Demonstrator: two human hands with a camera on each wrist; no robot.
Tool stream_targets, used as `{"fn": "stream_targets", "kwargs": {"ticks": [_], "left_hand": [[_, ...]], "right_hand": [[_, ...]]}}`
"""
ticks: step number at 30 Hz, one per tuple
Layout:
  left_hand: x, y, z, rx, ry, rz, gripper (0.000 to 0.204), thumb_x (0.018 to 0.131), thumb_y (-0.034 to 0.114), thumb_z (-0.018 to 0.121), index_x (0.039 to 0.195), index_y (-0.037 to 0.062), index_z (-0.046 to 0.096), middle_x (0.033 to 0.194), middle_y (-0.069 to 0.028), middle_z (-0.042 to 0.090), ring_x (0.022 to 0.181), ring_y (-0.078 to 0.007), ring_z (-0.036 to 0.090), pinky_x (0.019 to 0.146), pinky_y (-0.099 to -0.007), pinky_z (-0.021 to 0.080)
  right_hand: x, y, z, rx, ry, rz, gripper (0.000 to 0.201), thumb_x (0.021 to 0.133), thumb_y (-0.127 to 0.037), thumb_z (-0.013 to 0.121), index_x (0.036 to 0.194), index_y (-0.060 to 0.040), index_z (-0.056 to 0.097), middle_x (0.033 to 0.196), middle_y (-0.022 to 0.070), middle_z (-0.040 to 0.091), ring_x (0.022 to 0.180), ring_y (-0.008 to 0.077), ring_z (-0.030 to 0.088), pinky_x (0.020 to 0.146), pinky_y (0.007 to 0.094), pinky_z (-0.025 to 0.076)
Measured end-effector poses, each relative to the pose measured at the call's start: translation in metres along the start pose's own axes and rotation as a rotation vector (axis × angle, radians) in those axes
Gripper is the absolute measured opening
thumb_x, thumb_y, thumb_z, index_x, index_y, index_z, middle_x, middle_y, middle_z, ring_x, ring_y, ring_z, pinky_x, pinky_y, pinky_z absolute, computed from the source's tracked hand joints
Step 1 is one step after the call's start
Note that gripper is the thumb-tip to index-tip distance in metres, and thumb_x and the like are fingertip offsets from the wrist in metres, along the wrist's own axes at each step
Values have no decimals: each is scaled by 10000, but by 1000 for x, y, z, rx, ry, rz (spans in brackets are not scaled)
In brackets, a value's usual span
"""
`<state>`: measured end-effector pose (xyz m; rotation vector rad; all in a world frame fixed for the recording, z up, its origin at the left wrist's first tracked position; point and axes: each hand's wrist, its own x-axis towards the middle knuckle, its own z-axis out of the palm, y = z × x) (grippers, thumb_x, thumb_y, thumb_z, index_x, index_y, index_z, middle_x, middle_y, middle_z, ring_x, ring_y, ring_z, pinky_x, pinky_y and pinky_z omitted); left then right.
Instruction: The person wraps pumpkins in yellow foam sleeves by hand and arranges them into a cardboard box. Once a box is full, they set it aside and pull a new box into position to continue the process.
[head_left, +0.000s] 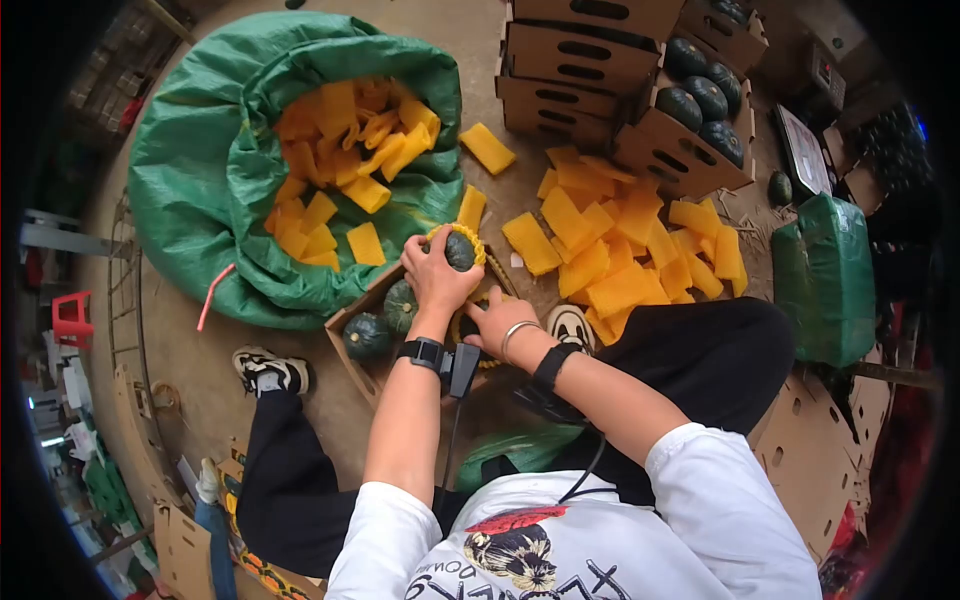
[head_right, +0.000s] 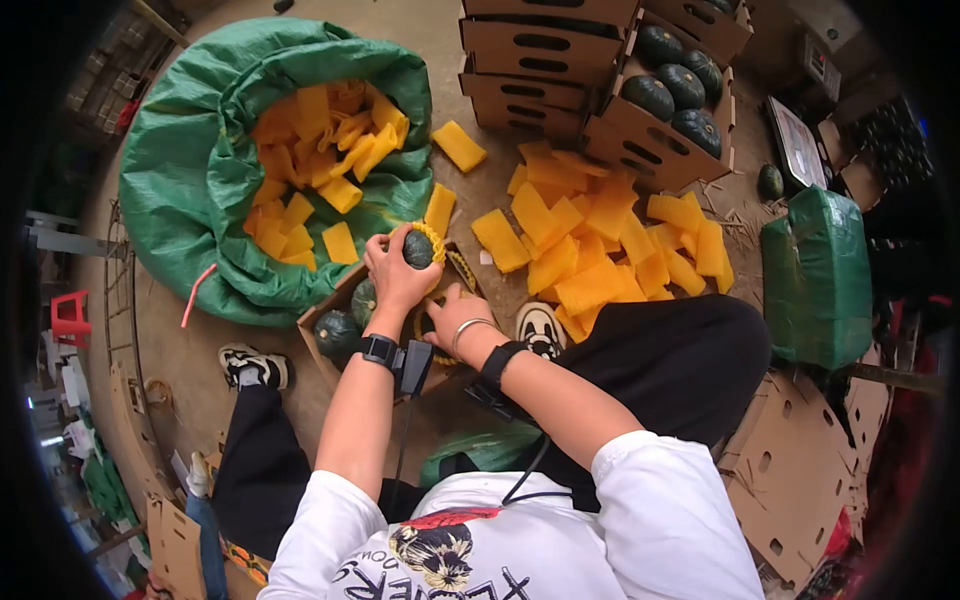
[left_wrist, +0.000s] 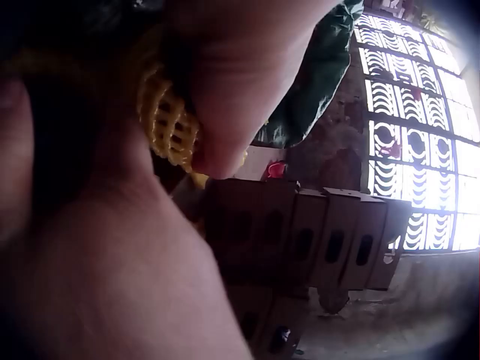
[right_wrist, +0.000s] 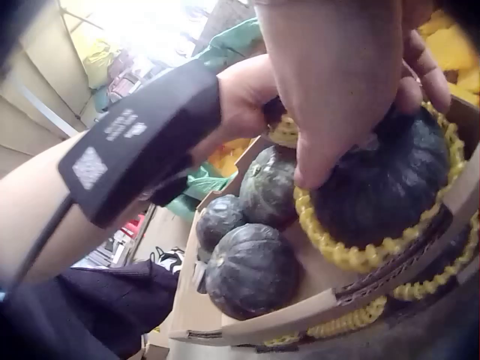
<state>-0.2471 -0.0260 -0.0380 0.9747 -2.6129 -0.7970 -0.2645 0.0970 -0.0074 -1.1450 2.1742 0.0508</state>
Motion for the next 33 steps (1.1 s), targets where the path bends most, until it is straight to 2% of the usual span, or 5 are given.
{"fn": "stream_targets", "kwargs": {"ticks": [9, 13, 20, 30, 33], "left_hand": [[-6, 11, 11, 369, -205, 6, 750, 562, 314, 774, 1245, 228, 475, 1242, -137, 346, 1183, -369, 317, 894, -536, 379], [-2, 11, -3, 345, -355, -27, 780, 619, 391, 777, 1296, 223, 430, 1302, -141, 326, 1220, -374, 301, 912, -551, 367], [-29, 4, 0, 418, -249, 106, 612, 774, 269, 687, 1333, 214, 446, 1373, -180, 365, 1194, -408, 352, 967, -552, 312], [-4, -44, -13, -2, -382, 180, 580, 770, 188, 660, 1319, 159, 475, 1362, -142, 438, 1132, -387, 433, 926, -430, 440], [-20, -62, -60, -757, -214, -274, 660, 783, 198, 688, 1359, 56, 399, 1252, -156, 520, 1042, -282, 542, 878, -367, 463]], "right_hand": [[0, 11, 2, 109, -33, 2, 490, 837, -413, 596, 1271, -205, 503, 1405, 273, 255, 1149, 385, 478, 922, 416, 439], [29, 50, 2, 347, 19, -364, 262, 861, -278, 573, 1090, -176, 651, 1047, 211, 612, 980, 311, 603, 847, 425, 475], [123, 146, 7, 532, 554, 304, 281, 837, -216, 511, 1025, -68, 658, 981, 173, 652, 914, 330, 621, 811, 382, 497], [95, 100, -60, 117, 330, 212, 466, 776, -131, 554, 1239, -97, 513, 981, 219, 633, 936, 367, 600, 816, 417, 488], [30, 57, -107, 158, 454, -11, 343, 758, -158, 575, 1087, -69, 619, 918, 201, 648, 879, 346, 621, 803, 411, 494]]}}
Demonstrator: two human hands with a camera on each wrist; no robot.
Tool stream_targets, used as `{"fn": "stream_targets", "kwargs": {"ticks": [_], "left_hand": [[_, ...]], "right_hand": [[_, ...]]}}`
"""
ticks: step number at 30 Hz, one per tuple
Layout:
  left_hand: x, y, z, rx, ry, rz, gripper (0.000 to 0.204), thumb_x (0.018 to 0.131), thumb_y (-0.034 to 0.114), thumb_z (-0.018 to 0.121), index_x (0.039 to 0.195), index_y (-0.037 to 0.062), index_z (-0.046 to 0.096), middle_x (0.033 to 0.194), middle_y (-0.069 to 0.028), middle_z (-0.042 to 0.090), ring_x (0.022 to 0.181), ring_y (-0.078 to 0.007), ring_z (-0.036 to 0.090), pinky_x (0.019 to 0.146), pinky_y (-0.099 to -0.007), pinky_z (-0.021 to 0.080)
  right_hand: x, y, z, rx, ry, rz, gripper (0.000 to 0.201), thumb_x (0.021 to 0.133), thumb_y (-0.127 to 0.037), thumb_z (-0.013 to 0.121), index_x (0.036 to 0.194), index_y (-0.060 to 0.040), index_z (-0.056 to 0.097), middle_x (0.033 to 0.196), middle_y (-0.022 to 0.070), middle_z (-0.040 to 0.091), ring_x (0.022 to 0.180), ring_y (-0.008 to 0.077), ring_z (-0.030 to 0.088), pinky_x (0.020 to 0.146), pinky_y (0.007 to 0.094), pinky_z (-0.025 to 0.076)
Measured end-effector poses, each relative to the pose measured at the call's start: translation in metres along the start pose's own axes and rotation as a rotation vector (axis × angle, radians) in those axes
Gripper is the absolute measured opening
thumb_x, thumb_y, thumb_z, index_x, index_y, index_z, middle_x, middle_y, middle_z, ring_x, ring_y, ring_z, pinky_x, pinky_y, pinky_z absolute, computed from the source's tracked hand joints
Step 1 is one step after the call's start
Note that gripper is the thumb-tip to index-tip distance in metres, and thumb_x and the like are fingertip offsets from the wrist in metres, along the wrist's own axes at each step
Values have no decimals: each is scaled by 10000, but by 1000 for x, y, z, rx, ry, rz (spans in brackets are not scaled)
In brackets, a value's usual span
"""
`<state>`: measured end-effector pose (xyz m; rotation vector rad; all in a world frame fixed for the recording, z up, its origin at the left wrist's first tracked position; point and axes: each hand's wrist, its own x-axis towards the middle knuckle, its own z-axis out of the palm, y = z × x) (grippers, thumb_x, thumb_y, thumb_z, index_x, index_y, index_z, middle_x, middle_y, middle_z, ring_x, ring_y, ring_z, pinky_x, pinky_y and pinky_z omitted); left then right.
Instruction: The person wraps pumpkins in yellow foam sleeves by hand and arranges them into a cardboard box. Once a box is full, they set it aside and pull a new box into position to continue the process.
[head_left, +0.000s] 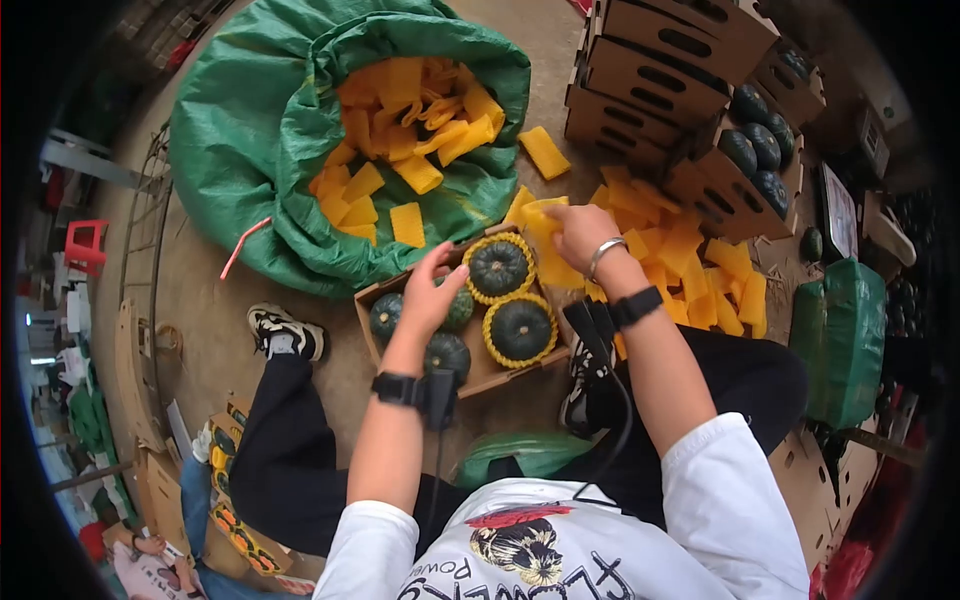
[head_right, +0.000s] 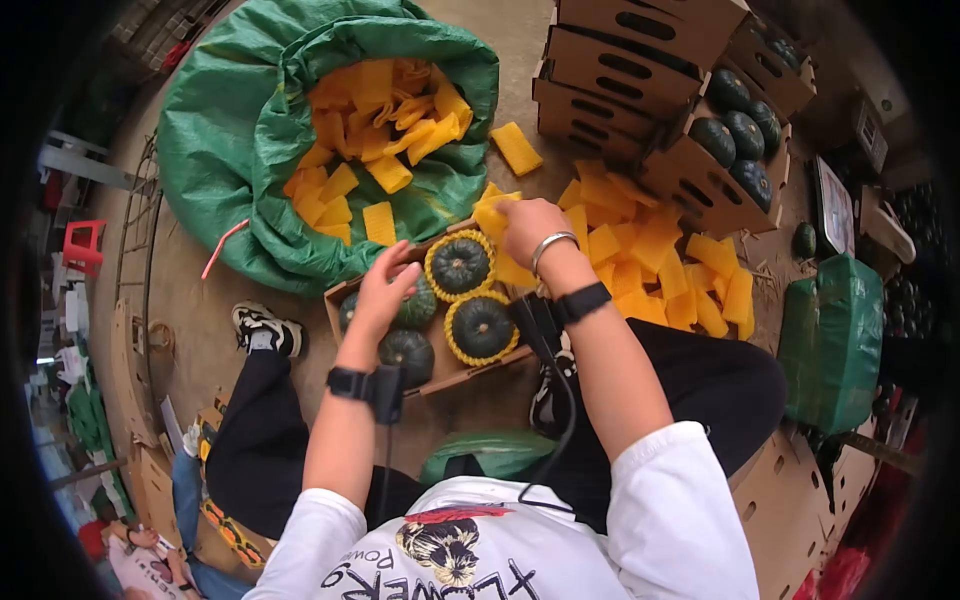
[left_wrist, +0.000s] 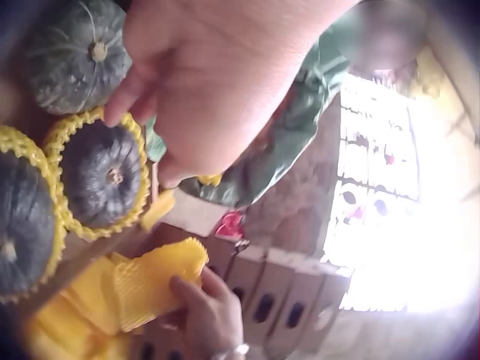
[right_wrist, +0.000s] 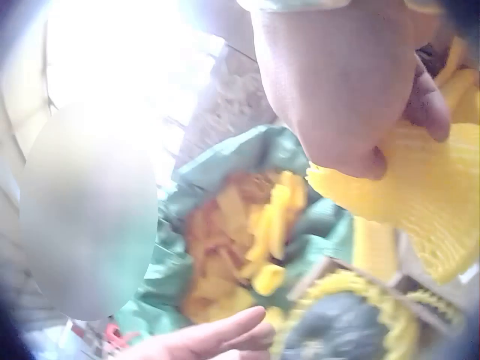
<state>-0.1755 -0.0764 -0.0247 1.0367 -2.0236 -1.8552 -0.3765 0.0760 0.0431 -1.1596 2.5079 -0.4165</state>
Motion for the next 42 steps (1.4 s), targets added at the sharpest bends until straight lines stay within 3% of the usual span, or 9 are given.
{"fn": "stream_targets", "kwargs": {"ticks": [6, 10, 14, 18, 20, 22, 24, 28, 42], "left_hand": [[-145, 54, -29, -45, -514, -246, 576, 778, 6, 641, 1318, 46, 445, 1004, -113, 585, 734, -121, 585, 624, -253, 487], [-179, 25, -36, -6, -444, -537, 418, 770, 27, 677, 1174, 20, 567, 1036, -72, 579, 799, -106, 580, 688, -228, 471], [-190, 2, -16, -357, -105, 14, 160, 730, 59, 732, 858, 14, 646, 983, -5, 535, 901, -110, 537, 759, -217, 424], [-184, -1, -24, 653, 115, -160, 254, 772, 106, 716, 987, 19, 613, 920, 9, 565, 862, -113, 547, 771, -241, 443], [-187, -3, -25, 755, 75, -204, 289, 790, 119, 705, 1035, 15, 594, 921, 10, 585, 850, -115, 553, 779, -245, 449], [-191, -21, -28, -480, -503, -214, 347, 817, 153, 687, 1102, 4, 556, 985, -17, 616, 871, -123, 579, 800, -257, 462], [-183, -39, -39, -754, -169, -190, 296, 862, 158, 637, 1096, -10, 566, 1003, -61, 633, 923, -127, 599, 823, -277, 469], [-149, -46, -81, -138, 583, -7, 216, 873, 60, 502, 1071, -16, 541, 878, -103, 654, 767, -194, 642, 726, -318, 507], [-183, -14, -12, -701, 74, -95, 898, 673, 143, 822, 1375, 80, 265, 1270, -67, 442, 1155, -179, 451, 959, -318, 411]], "right_hand": [[-108, -88, 31, 270, -887, -464, 337, 641, -231, 709, 886, -8, 646, 813, 206, 645, 791, 342, 638, 728, 393, 501], [-139, -79, 52, 1023, -184, -357, 218, 733, -145, 692, 877, 12, 647, 926, 107, 658, 844, 239, 630, 786, 318, 479], [-157, -77, 56, 1718, -591, 94, 211, 831, -133, 664, 995, -14, 603, 942, 8, 615, 860, 102, 580, 774, 252, 460], [-164, -88, 81, 258, 108, -250, 196, 662, -24, 628, 836, -53, 543, 792, 112, 578, 715, 298, 585, 627, 388, 469], [-162, -97, 98, 241, 28, -275, 225, 637, -81, 617, 856, -70, 567, 755, 150, 568, 756, 369, 580, 656, 446, 469], [-151, -102, 109, 211, -110, -328, 217, 670, -114, 616, 880, -76, 575, 785, 154, 584, 763, 361, 589, 669, 450, 475], [-126, -105, 120, 276, -161, -374, 211, 728, -192, 628, 906, -86, 587, 814, 175, 594, 775, 366, 592, 690, 448, 480], [-94, -147, 146, -104, -326, -253, 626, 735, -465, 673, 1246, -159, 481, 980, 240, 560, 885, 396, 573, 763, 433, 492], [-128, -149, 83, 401, 248, -314, 203, 826, -246, 611, 978, -128, 674, 865, 135, 534, 828, 259, 553, 703, 348, 475]]}}
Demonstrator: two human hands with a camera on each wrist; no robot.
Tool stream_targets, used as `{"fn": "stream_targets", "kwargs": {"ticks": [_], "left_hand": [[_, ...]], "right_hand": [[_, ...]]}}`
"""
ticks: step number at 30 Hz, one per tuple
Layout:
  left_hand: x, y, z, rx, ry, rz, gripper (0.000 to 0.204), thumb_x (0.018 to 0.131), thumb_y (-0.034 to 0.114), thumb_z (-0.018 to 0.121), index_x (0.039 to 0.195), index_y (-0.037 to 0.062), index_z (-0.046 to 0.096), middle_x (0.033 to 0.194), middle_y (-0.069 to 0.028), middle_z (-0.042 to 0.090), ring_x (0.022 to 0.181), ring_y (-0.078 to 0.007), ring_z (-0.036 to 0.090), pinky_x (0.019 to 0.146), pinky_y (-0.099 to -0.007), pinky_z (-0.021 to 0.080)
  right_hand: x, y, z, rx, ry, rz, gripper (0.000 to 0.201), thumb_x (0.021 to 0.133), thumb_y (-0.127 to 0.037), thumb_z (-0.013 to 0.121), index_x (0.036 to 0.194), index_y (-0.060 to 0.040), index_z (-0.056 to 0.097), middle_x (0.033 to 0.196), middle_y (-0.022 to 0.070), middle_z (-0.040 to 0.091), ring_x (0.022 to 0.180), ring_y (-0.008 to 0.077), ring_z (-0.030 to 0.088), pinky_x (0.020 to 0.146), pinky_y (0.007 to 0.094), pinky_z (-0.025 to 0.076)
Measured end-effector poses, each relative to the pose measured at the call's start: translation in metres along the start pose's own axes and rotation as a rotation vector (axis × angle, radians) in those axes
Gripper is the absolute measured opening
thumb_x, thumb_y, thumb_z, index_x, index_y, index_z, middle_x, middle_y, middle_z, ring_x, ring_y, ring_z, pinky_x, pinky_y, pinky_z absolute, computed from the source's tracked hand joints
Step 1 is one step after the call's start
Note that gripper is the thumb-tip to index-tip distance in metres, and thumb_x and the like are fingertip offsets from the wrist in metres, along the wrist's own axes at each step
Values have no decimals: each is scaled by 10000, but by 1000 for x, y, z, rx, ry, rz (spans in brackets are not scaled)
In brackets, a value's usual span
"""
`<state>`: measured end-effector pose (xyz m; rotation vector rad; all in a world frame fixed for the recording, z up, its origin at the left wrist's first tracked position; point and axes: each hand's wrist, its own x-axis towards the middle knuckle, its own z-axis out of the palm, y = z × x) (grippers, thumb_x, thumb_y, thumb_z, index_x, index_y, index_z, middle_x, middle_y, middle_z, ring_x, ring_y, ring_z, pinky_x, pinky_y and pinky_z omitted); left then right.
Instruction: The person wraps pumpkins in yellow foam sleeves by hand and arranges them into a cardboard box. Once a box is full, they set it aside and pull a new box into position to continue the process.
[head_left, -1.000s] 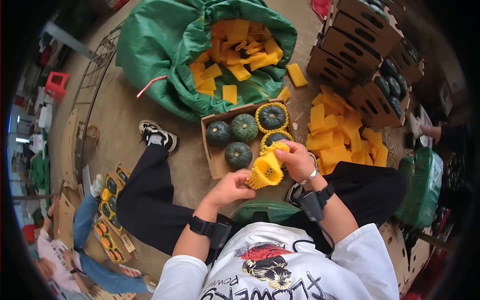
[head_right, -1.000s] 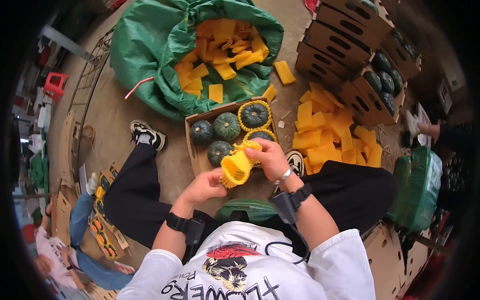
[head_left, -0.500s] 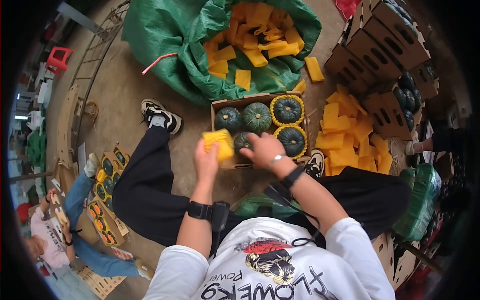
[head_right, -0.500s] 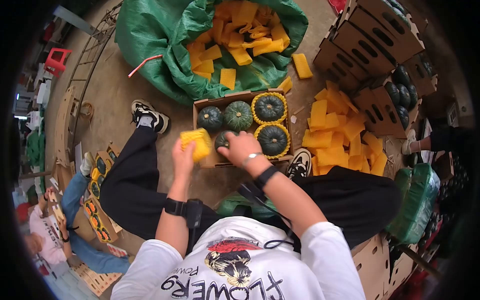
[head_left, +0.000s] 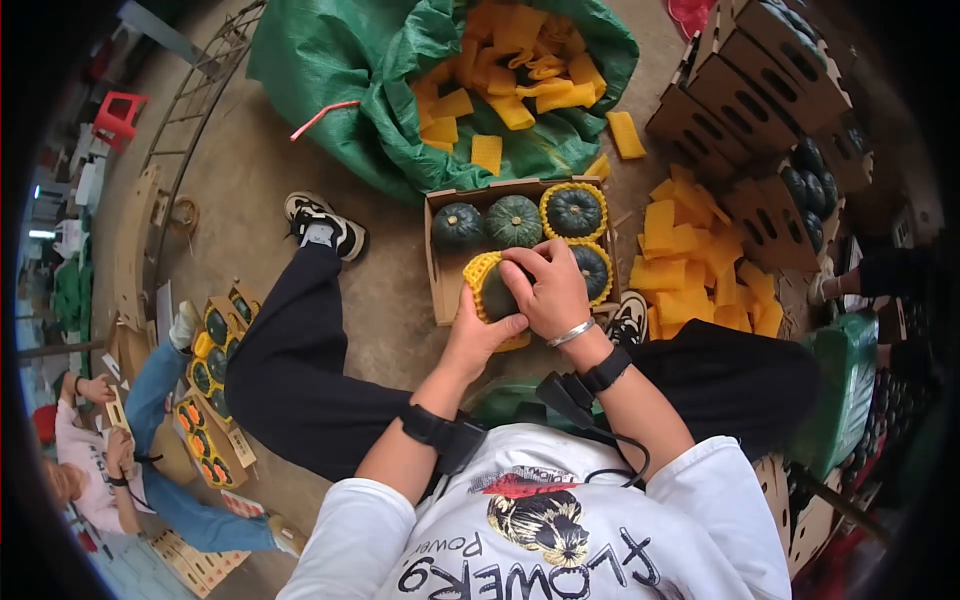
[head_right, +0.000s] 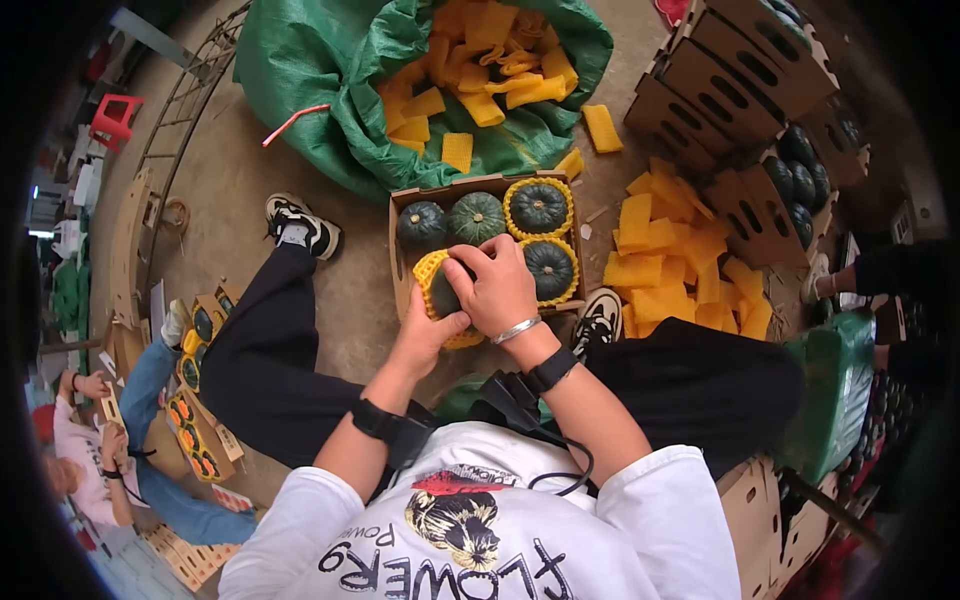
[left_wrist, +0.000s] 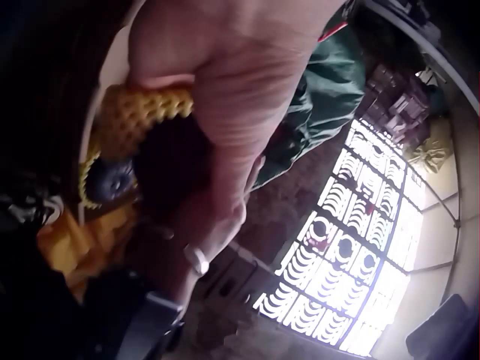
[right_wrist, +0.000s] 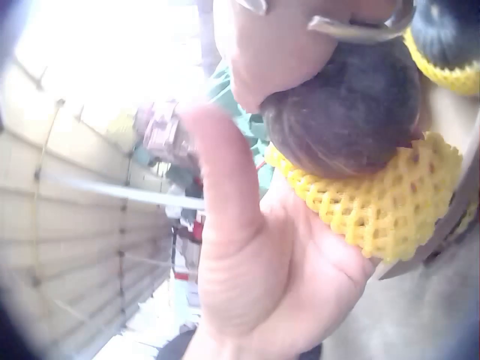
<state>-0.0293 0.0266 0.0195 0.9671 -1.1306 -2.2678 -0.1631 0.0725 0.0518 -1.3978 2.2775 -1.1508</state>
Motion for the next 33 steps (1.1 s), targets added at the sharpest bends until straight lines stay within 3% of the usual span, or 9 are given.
{"fn": "stream_targets", "kwargs": {"ticks": [3, 6, 10, 13, 18, 24, 26, 28, 33], "left_hand": [[-11, 11, -2, -63, -115, 16, 823, 710, 112, 774, 1369, 83, 281, 1252, -71, 474, 1156, -200, 474, 971, -341, 410], [-22, 26, 1, -425, -426, -91, 654, 775, 170, 700, 1322, 48, 364, 1208, -111, 534, 1112, -248, 539, 970, -384, 424], [-28, 23, -1, -590, -339, -249, 598, 808, 243, 666, 1299, 28, 401, 1245, -129, 517, 1132, -256, 530, 967, -405, 428], [-25, 25, -4, -392, -215, -183, 610, 797, 136, 682, 1315, 48, 372, 1216, -104, 521, 1110, -224, 529, 950, -365, 436], [-14, 15, -4, 360, 88, 286, 637, 782, 80, 716, 1308, 40, 359, 1183, -87, 510, 1069, -184, 522, 912, -323, 446], [-15, 6, -3, -39, 70, -12, 674, 766, 170, 741, 1314, 35, 373, 1222, -131, 476, 1098, -226, 506, 924, -340, 437], [-9, 2, -9, -116, 53, -127, 692, 758, 218, 748, 1315, 35, 380, 1248, -158, 455, 1127, -259, 492, 939, -359, 427], [-7, 13, -10, 1127, 208, 291, 735, 725, 321, 751, 1321, 67, 404, 1316, -204, 389, 1200, -346, 422, 996, -416, 369], [3, 16, -4, 1334, -163, 411, 870, 573, 350, 811, 1321, 99, 446, 1330, -178, 387, 1233, -349, 401, 1036, -405, 319]], "right_hand": [[-3, 26, -11, 478, -3, 354, 253, 885, -280, 561, 1016, -84, 653, 893, 113, 580, 838, 204, 580, 696, 337, 486], [-26, 51, -1, 1625, -522, 965, 327, 943, -263, 491, 1175, -39, 546, 1138, 69, 599, 978, 163, 589, 815, 305, 491], [-40, 36, 11, 1526, -463, 567, 267, 935, -240, 498, 1052, -28, 609, 931, 46, 647, 812, 149, 611, 720, 303, 496], [-15, 32, -9, 238, -82, 294, 275, 905, -263, 547, 913, 6, 604, 673, 126, 613, 620, 192, 598, 575, 338, 453], [-34, 25, -2, 601, -65, 463, 258, 870, -200, 600, 1055, -24, 627, 770, 80, 645, 658, 156, 606, 625, 303, 492], [-33, 64, 24, 1271, -239, 795, 393, 935, -380, 471, 1086, -53, 627, 1009, 90, 648, 848, 163, 641, 725, 320, 538], [-34, 52, 33, 2053, -454, 980, 438, 947, -416, 416, 1111, -53, 598, 1038, 103, 648, 903, 204, 642, 805, 348, 522], [-34, 54, 39, 2097, -406, 1014, 457, 953, -438, 376, 1114, -63, 583, 1053, 110, 646, 920, 232, 635, 864, 368, 499], [-27, 57, 59, 1676, -642, 1120, 483, 943, -484, 379, 1122, -78, 569, 1004, 118, 634, 920, 248, 628, 794, 410, 528]]}}
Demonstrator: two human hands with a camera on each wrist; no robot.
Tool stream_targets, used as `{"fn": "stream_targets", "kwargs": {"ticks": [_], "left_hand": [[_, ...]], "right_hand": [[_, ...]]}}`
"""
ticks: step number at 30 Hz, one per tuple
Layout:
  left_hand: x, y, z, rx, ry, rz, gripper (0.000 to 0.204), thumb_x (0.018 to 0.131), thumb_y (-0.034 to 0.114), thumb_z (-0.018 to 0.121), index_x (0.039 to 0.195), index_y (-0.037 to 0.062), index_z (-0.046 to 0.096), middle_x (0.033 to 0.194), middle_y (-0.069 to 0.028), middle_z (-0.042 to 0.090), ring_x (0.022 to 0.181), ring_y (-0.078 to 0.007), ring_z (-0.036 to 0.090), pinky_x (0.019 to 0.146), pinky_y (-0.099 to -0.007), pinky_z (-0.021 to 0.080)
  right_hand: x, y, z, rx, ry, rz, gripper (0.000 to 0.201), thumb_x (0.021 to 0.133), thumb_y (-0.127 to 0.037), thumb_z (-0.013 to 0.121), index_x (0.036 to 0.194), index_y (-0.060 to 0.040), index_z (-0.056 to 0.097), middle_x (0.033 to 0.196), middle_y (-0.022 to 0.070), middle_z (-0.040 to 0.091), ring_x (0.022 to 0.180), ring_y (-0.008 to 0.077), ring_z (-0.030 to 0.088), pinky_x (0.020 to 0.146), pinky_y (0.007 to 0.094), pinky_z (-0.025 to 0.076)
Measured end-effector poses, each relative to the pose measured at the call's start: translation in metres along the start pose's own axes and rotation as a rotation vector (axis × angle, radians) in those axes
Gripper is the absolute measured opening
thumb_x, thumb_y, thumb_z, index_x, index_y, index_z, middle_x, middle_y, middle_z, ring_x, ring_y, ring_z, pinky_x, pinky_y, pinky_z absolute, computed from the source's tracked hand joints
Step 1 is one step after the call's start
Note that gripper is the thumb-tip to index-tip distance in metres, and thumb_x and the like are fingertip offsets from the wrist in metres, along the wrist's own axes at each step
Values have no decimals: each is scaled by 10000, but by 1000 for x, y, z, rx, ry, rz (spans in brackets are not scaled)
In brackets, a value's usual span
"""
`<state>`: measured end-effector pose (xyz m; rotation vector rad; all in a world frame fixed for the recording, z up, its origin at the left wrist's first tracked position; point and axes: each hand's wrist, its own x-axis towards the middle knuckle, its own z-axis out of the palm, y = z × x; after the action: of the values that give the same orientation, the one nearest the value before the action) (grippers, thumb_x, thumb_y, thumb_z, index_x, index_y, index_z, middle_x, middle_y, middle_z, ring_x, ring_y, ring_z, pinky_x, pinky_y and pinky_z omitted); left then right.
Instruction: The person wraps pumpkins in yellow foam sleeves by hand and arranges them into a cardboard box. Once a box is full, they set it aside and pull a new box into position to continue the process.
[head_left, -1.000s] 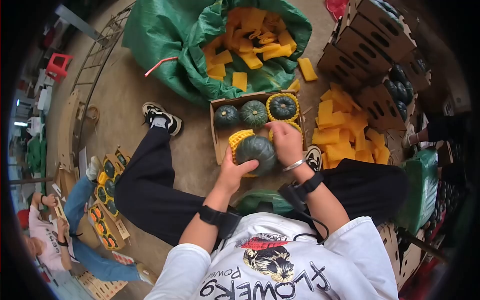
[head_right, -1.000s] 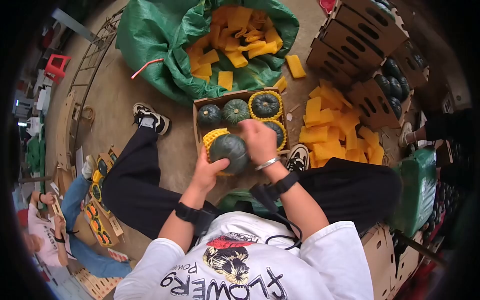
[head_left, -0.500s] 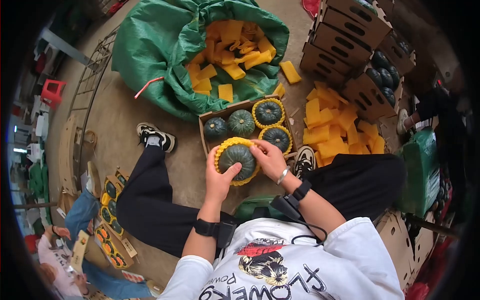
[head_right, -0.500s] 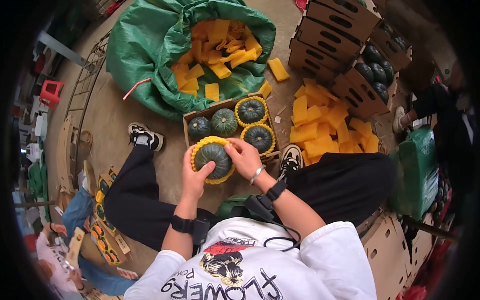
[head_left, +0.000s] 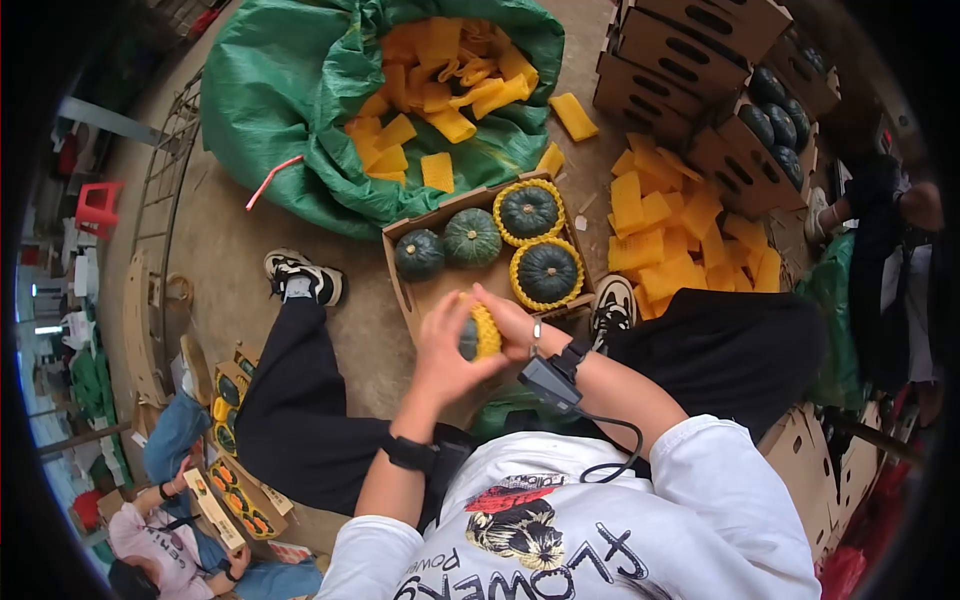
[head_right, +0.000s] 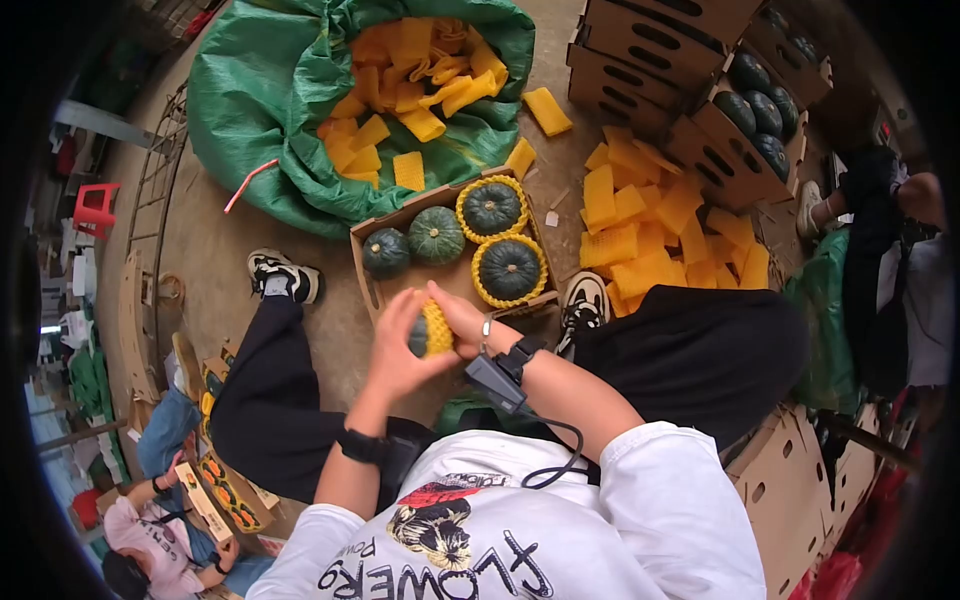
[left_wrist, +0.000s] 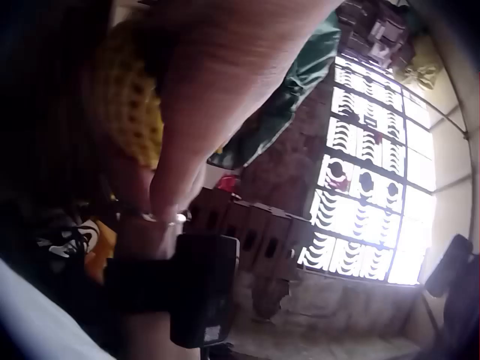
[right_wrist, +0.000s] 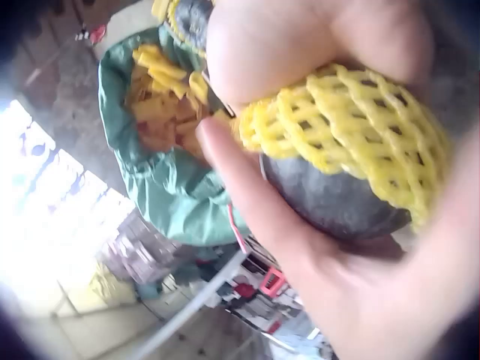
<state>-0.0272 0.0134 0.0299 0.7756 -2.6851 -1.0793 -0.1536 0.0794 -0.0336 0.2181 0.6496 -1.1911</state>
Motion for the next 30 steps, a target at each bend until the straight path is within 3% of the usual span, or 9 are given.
{"fn": "stream_targets", "kwargs": {"ticks": [2, 5, 9, 13, 17, 19, 21, 22, 30], "left_hand": [[17, -29, -5, -259, 12, -213, 806, 584, 294, 799, 1295, 98, 474, 1252, -162, 439, 1180, -317, 449, 1005, -390, 361], [33, -54, 14, -175, 122, -259, 740, 579, 269, 789, 1247, 126, 506, 1224, -131, 439, 1146, -310, 448, 981, -407, 371], [41, -55, 42, 401, 17, -251, 673, 565, 283, 778, 1187, 204, 532, 1262, -74, 386, 1180, -320, 338, 956, -470, 329], [42, -58, 52, 527, -18, -281, 755, 604, 381, 782, 1274, 222, 471, 1304, -73, 365, 1209, -346, 304, 959, -523, 294], [33, -47, 37, 546, -70, -242, 779, 657, 267, 767, 1342, 202, 401, 1318, -145, 338, 1197, -394, 331, 972, -505, 323], [25, -50, 40, 464, -50, -302, 785, 687, 221, 757, 1368, 209, 367, 1324, -175, 327, 1175, -423, 355, 976, -493, 337], [20, -49, 41, 263, -41, -554, 867, 679, 73, 744, 1402, 233, 293, 1314, -248, 292, 1125, -461, 405, 958, -477, 377], [19, -55, 44, 278, -13, -513, 925, 664, 25, 742, 1413, 261, 254, 1304, -265, 276, 1114, -475, 422, 931, -483, 404], [20, -44, 41, 208, -114, -604, 908, 690, 143, 760, 1417, 224, 223, 1268, -272, 273, 1077, -472, 473, 895, -454, 448]], "right_hand": [[-3, -10, 7, -412, 248, -57, 483, 945, -488, 374, 1105, -84, 585, 1126, 119, 594, 966, 295, 600, 697, 451, 533], [2, -18, -3, -1813, 713, -975, 256, 853, -303, 524, 961, -122, 670, 1009, 70, 594, 1077, 281, 499, 866, 507, 379], [4, -29, -44, -2474, 813, -805, 196, 777, -207, 554, 889, -118, 688, 999, 50, 584, 1129, 230, 434, 1000, 524, 244], [0, -38, -39, -2406, 713, -581, 162, 731, -181, 582, 844, -123, 682, 1061, 69, 567, 1164, 240, 429, 1042, 559, 194], [-23, -111, -37, -1376, 887, -1262, 162, 703, -125, 563, 775, -49, 687, 716, 188, 621, 729, 365, 604, 708, 413, 496], [-38, -156, -97, -1376, 1215, -1104, 174, 741, -115, 542, 796, -26, 680, 797, 207, 641, 756, 372, 620, 691, 427, 504], [-63, -177, -134, -1845, 1235, -145, 217, 806, -179, 543, 880, -40, 691, 896, 191, 662, 853, 342, 648, 716, 426, 517], [-65, -166, -164, -1985, 1172, -34, 225, 815, -184, 536, 886, -42, 695, 977, 183, 660, 916, 331, 644, 757, 423, 518], [-60, -157, -168, -2157, 1078, -22, 246, 809, -108, 513, 1008, -74, 654, 1003, 189, 640, 924, 344, 621, 788, 426, 500]]}}
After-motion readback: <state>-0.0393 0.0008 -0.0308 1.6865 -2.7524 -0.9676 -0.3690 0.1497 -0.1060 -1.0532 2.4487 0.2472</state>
